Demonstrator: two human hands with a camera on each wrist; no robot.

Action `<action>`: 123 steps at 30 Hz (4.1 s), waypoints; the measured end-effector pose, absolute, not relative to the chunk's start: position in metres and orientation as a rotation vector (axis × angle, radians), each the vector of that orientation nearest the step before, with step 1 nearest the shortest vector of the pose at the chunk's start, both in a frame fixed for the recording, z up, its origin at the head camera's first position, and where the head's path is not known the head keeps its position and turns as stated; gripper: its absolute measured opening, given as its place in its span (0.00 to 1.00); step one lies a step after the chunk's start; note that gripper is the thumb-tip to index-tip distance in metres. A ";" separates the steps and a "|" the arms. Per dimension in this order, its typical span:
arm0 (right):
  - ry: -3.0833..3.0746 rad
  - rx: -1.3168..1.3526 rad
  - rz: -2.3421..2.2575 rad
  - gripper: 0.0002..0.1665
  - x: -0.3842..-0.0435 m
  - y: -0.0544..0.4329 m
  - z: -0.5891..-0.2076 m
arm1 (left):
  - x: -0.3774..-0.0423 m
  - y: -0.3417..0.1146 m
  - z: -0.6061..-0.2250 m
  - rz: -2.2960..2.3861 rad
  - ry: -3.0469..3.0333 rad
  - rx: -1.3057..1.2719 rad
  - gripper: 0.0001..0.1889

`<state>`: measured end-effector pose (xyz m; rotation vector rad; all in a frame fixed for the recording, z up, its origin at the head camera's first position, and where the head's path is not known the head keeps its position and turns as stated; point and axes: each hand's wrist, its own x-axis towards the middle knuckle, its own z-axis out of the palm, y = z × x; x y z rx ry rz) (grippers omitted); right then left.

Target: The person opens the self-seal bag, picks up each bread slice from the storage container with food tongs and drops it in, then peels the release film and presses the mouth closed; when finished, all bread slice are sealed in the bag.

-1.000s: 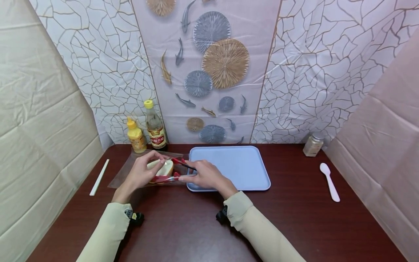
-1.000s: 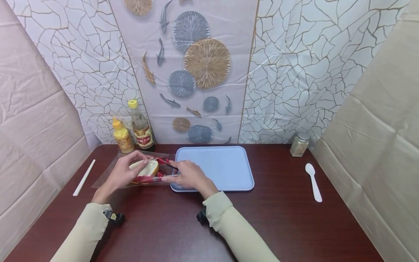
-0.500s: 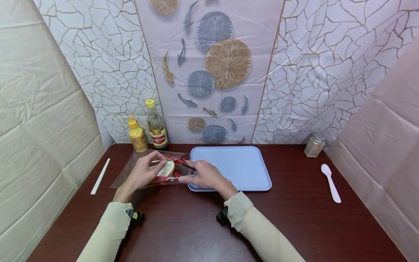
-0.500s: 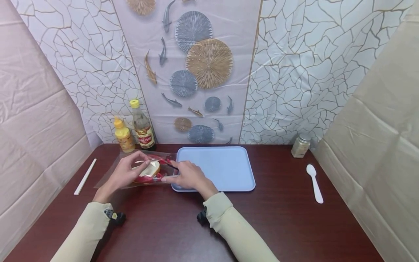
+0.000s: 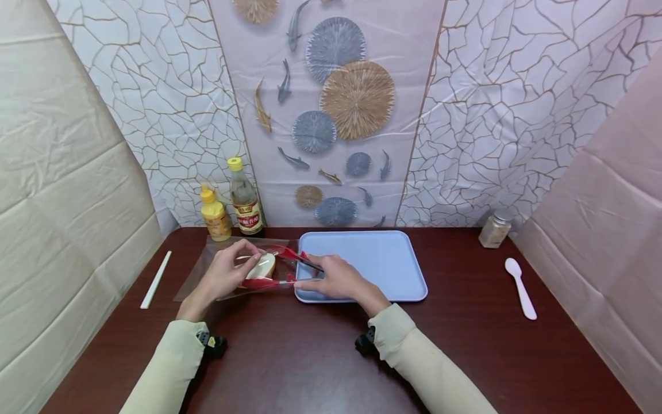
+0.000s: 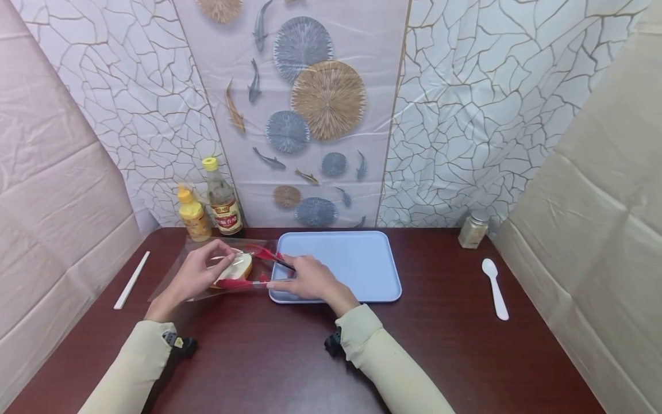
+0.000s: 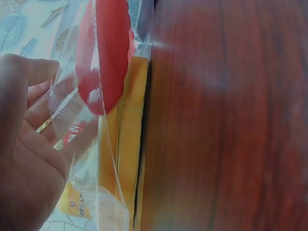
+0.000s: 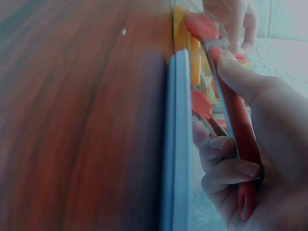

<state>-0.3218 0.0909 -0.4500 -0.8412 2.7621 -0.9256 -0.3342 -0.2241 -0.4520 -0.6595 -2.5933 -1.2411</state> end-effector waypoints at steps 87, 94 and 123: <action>2.855 0.192 -1.121 0.51 -0.244 0.396 -0.447 | -0.334 -0.226 -0.458 -1.138 -2.633 -0.658 0.05; 2.880 0.187 -1.096 0.51 -0.246 0.395 -0.445 | -0.335 -0.226 -0.457 -1.141 -2.648 -0.651 0.06; 3.549 -0.167 -1.067 0.37 -0.264 0.332 -0.426 | -0.343 -0.214 -0.446 -1.059 -2.628 -0.738 0.08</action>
